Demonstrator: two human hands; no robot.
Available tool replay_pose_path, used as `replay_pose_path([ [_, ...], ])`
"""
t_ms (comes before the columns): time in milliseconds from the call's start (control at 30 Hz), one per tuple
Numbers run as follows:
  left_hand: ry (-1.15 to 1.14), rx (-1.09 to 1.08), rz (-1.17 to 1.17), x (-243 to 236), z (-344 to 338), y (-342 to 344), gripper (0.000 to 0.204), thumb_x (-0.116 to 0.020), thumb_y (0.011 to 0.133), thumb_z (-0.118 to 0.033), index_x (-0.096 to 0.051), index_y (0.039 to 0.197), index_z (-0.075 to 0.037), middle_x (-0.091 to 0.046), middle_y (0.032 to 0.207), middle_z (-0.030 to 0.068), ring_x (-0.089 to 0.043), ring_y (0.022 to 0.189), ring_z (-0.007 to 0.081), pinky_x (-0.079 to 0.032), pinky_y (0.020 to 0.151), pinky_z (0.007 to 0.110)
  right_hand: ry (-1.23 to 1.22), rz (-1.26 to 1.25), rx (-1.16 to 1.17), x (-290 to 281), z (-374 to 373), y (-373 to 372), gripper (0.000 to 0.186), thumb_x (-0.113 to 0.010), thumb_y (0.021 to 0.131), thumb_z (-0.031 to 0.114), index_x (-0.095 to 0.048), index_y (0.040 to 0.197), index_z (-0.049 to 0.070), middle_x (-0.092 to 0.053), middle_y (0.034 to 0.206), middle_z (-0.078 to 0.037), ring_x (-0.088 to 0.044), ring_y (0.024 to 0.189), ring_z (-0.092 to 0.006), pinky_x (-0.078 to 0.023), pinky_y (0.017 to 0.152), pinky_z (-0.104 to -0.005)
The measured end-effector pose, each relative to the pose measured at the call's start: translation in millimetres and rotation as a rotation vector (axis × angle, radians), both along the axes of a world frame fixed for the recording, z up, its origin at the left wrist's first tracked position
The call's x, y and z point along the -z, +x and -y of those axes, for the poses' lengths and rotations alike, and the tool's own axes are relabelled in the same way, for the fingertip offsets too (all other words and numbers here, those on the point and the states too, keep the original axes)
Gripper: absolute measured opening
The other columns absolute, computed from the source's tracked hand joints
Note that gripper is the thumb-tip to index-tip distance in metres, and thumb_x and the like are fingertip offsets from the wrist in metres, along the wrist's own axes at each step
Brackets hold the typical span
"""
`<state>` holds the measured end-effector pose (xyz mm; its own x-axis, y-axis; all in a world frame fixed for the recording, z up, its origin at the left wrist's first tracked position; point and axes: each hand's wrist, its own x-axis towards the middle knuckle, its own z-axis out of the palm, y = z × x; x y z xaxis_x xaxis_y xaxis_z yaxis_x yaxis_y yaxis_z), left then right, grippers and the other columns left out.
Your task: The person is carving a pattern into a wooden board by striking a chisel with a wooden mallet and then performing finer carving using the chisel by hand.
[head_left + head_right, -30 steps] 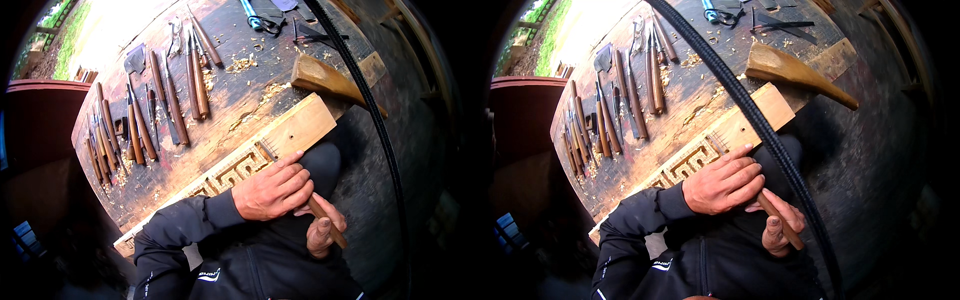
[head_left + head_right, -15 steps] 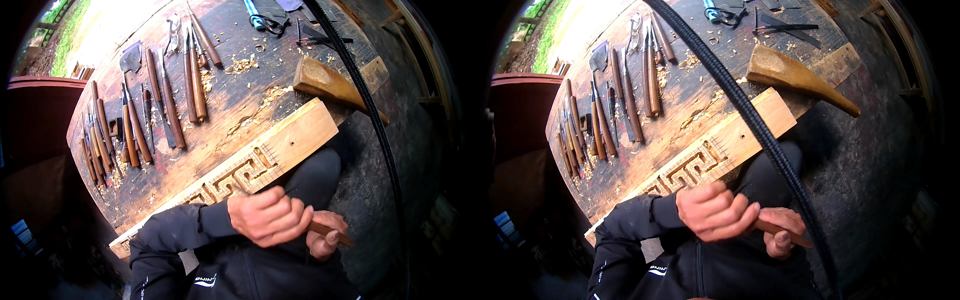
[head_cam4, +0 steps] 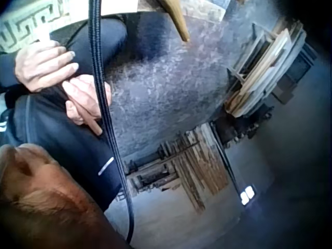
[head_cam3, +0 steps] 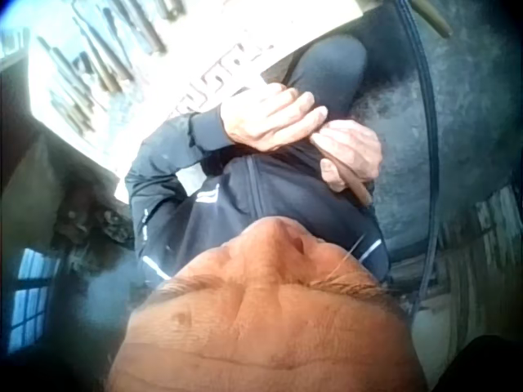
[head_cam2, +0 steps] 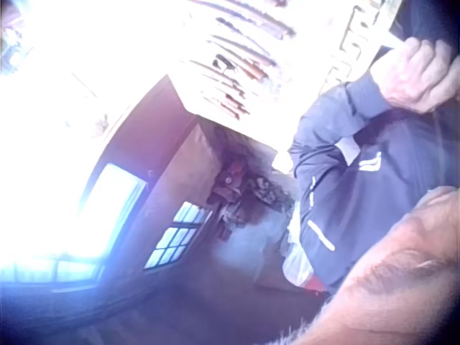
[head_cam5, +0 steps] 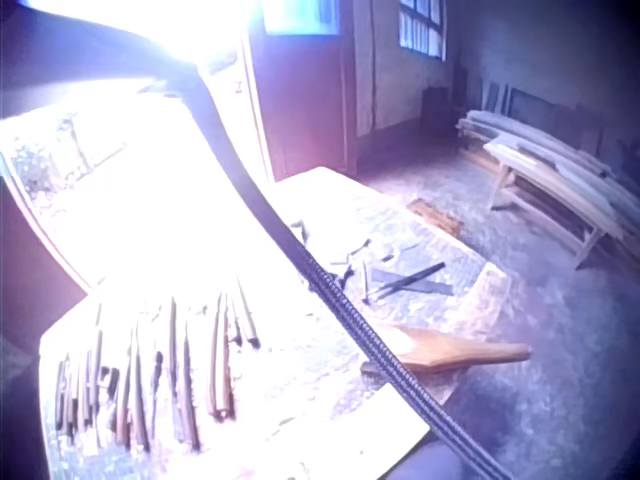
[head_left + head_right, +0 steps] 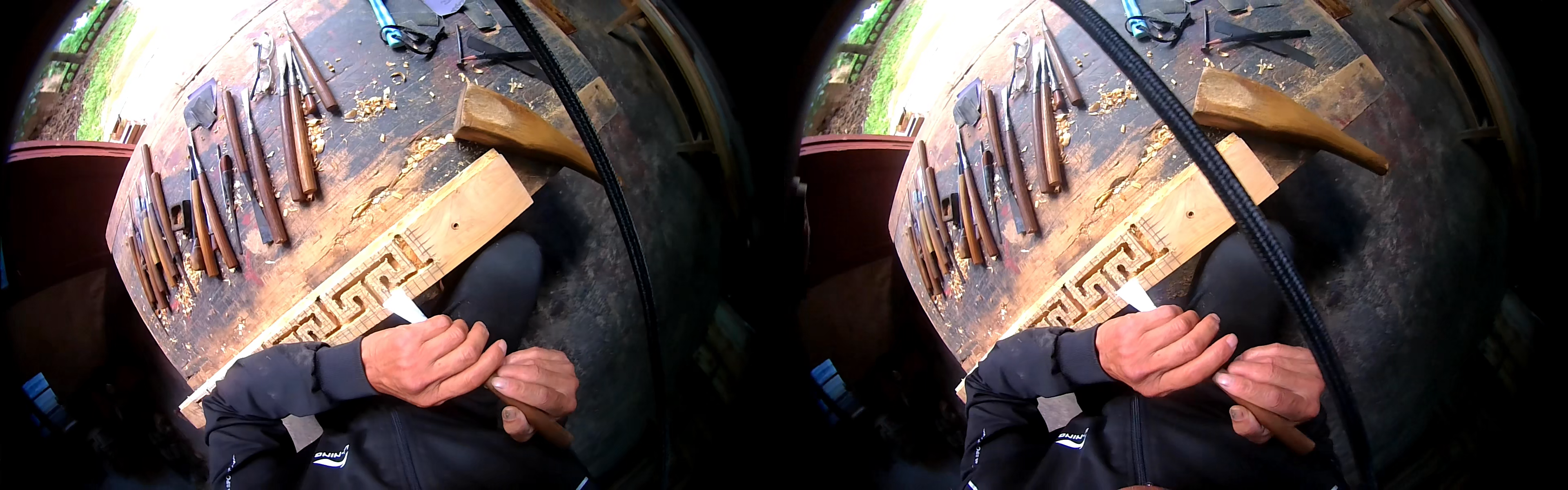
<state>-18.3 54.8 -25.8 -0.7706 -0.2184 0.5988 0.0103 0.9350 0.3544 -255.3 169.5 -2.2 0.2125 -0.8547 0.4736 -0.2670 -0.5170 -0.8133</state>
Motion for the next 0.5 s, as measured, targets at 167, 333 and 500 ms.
replay_pose_path([
  [167,-0.069,-0.099,-0.009,-5.7,-5.6,5.2,0.038,-0.073,0.096,-0.012,-0.075,0.128,0.008,-0.077,0.112,0.0220,-0.077,0.092,0.0278,-0.062,0.078,0.036,-0.078,-0.045,0.045,-5.2,4.0,6.8,0.031,-0.074,0.101,0.021,-0.077,0.118,-0.004,-0.081,0.092,-0.017,-0.081,0.075,-0.0281,-0.071,0.070,-0.0401],
  [333,-0.305,-0.369,0.189,-19.0,-22.5,38.0,0.036,-0.079,0.095,-0.015,-0.082,0.129,-0.006,-0.076,0.121,0.0098,-0.068,0.090,0.0179,-0.056,0.077,0.032,-0.149,-0.001,0.099,-5.0,9.1,21.7,0.029,-0.075,0.101,0.022,-0.079,0.111,-0.005,-0.079,0.082,-0.015,-0.079,0.067,-0.0261,-0.069,0.064,-0.0377],
  [500,0.039,-0.404,0.139,-7.3,-44.2,64.3,0.040,-0.082,0.093,-0.005,-0.079,0.132,0.005,-0.075,0.115,0.0116,-0.076,0.083,0.0227,-0.059,0.066,0.035,-0.171,0.042,0.086,-6.1,10.7,34.2,0.030,-0.076,0.101,0.023,-0.080,0.109,-0.005,-0.077,0.076,-0.014,-0.077,0.063,-0.0252,-0.067,0.061,-0.0362],
])
